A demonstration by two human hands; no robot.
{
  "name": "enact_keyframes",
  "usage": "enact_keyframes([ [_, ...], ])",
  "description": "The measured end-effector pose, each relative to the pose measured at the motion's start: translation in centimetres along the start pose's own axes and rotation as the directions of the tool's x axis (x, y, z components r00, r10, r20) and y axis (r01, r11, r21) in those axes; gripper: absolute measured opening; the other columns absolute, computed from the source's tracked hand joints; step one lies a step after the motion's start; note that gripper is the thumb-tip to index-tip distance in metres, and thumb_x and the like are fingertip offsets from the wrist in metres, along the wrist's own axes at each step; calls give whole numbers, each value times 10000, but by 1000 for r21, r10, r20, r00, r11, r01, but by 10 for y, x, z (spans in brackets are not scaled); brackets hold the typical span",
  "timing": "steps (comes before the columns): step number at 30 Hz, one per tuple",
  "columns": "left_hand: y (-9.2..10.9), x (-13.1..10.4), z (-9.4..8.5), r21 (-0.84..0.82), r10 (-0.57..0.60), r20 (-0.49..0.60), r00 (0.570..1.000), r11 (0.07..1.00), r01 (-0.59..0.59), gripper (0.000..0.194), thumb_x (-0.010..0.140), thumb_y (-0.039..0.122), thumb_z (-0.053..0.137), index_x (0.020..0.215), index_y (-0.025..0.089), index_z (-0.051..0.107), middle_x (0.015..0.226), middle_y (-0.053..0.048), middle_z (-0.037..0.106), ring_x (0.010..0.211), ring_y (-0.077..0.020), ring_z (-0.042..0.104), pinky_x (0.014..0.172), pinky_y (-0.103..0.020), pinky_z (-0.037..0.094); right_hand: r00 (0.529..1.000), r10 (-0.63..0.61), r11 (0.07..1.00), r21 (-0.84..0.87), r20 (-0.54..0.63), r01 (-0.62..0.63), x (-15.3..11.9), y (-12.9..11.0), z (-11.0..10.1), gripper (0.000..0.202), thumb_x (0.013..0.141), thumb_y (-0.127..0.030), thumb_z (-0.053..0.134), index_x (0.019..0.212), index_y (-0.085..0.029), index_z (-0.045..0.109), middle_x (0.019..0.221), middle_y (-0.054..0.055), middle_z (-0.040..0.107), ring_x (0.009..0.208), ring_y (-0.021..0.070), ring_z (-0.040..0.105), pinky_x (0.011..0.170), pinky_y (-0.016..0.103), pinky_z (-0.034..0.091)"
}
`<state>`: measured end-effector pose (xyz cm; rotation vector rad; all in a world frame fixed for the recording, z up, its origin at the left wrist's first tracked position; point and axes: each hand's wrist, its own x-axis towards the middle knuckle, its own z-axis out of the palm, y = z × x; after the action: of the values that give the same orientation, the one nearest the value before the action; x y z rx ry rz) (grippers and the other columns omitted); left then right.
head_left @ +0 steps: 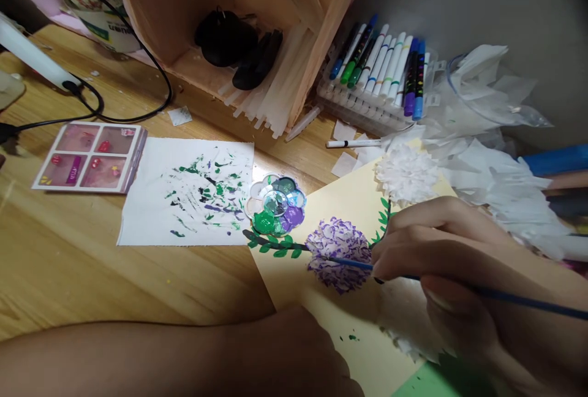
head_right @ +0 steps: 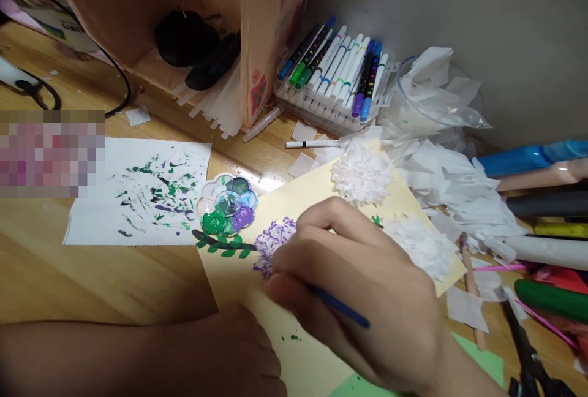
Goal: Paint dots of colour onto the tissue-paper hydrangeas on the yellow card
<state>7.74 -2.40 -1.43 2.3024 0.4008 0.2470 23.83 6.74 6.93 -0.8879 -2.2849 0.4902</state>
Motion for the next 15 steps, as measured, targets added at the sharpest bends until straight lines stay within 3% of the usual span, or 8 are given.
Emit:
enact_keyframes([
  [2, 2, 2, -8, 24, -1, 54, 999, 1000, 0, 258, 810, 320, 631, 608, 211, 512, 554, 74, 597, 426, -104, 453, 336, -275, 216, 997, -13, 999, -42, 75, 16, 0, -4, -3, 370, 941, -352, 354, 687, -243, 600, 574, 16, 603, 569, 104, 570, 467, 209, 456],
  [5, 5, 4, -13, 60, -12, 40, 999, 998, 9, 327, 840, 354, 586, 560, 198, 516, 561, 69, 622, 425, -98, 461, 365, -268, 246, 995, -69, 997, -40, 65, 72, 0, -6, -4, 396, 959, -323, 295, 699, -228, 579, 582, 15, 590, 595, 97, 549, 509, 205, 444],
  [11, 10, 5, -9, 117, -93, 0, 996, 989, 92, 357, 816, 331, 557, 495, 182, 506, 523, 53, 636, 427, -106, 510, 382, -272, 207, 988, -151, 988, -30, 42, 152, 0, -9, 3, 291, 937, -237, 350, 747, -229, 570, 609, 8, 583, 599, 139, 533, 563, 279, 443],
  [15, 9, 4, -3, 220, -53, -51, 997, 973, 63, 301, 778, 320, 560, 509, 189, 526, 518, 36, 632, 436, -119, 524, 397, -275, 219, 980, -199, 978, -60, 24, 200, -3, -13, 5, 257, 924, -219, 393, 729, -214, 560, 608, 5, 584, 605, 135, 522, 553, 273, 442],
])
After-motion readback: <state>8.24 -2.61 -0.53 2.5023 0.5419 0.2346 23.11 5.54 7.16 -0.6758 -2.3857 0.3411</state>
